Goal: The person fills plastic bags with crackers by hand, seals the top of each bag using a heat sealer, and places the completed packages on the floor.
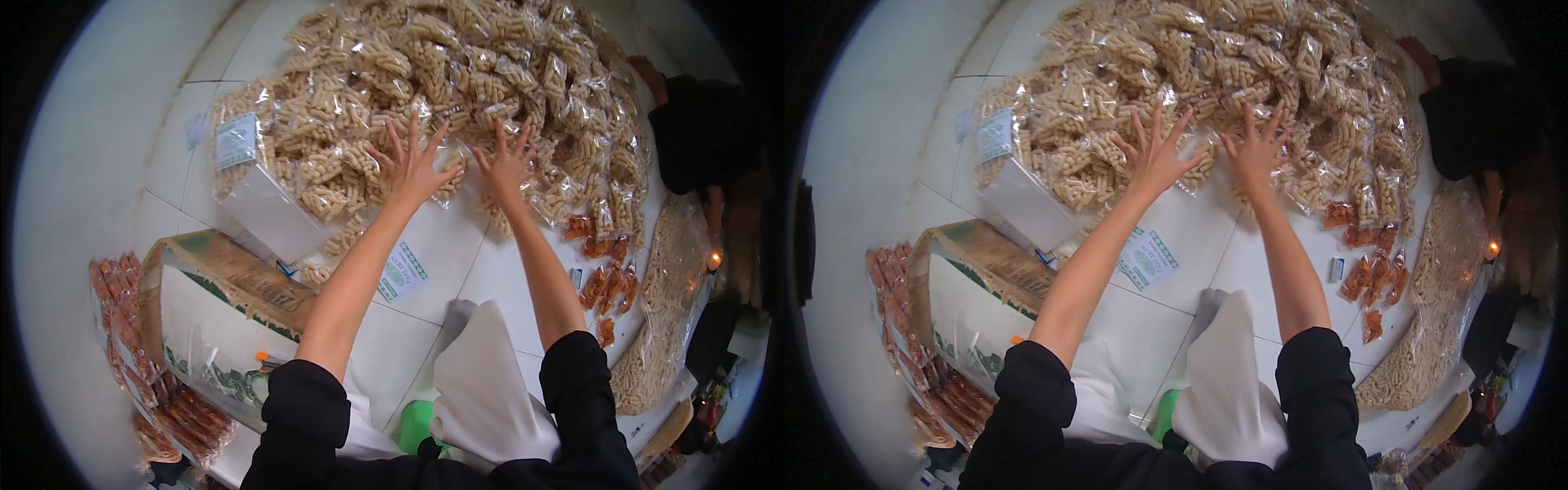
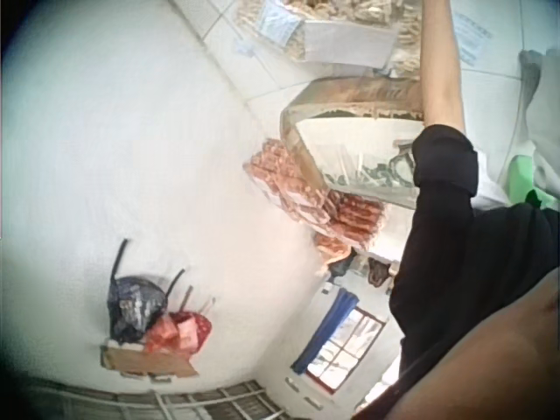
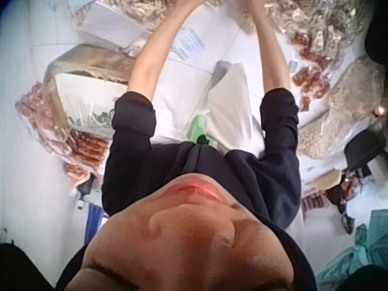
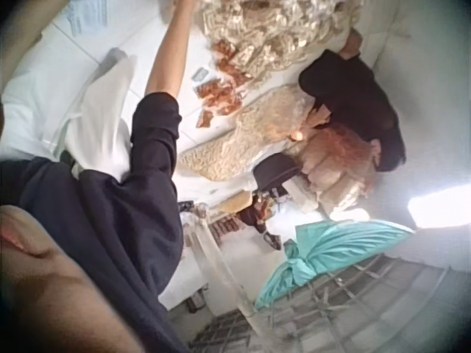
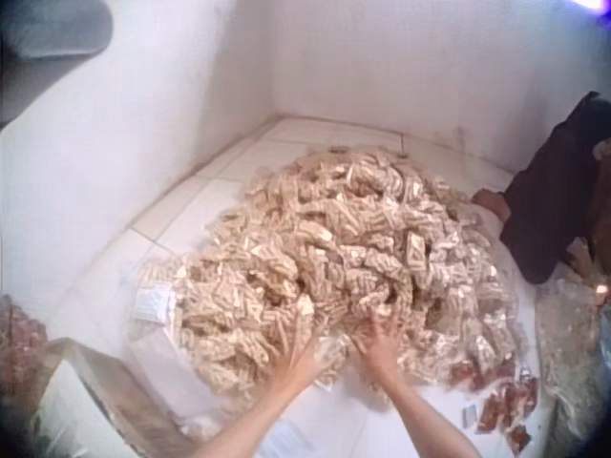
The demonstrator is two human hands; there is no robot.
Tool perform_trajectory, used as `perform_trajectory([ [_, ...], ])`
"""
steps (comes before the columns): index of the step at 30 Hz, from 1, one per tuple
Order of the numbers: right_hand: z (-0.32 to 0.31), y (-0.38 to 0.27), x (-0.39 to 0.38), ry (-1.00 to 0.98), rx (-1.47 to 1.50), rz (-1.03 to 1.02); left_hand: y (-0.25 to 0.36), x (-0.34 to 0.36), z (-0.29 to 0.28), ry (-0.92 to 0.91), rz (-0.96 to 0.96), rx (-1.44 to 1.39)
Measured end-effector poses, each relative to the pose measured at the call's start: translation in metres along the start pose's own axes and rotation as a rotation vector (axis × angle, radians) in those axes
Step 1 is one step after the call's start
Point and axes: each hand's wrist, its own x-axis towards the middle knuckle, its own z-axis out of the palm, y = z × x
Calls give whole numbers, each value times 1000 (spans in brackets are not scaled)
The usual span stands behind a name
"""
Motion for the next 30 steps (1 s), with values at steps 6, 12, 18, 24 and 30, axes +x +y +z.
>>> perform_trajectory([
  [6,22,-40,-44,60,134,-101,-21,-24,39,74,123,231],
  [12,17,-48,-80,-30,176,-299,-31,-69,25,55,167,237],
  [18,-17,-16,-86,46,463,-381,-17,-85,8,194,252,128],
  [24,-4,18,-100,213,407,38,5,-76,35,9,175,-219],
  [30,13,25,-107,-19,390,77,33,-81,74,85,-15,-200],
])
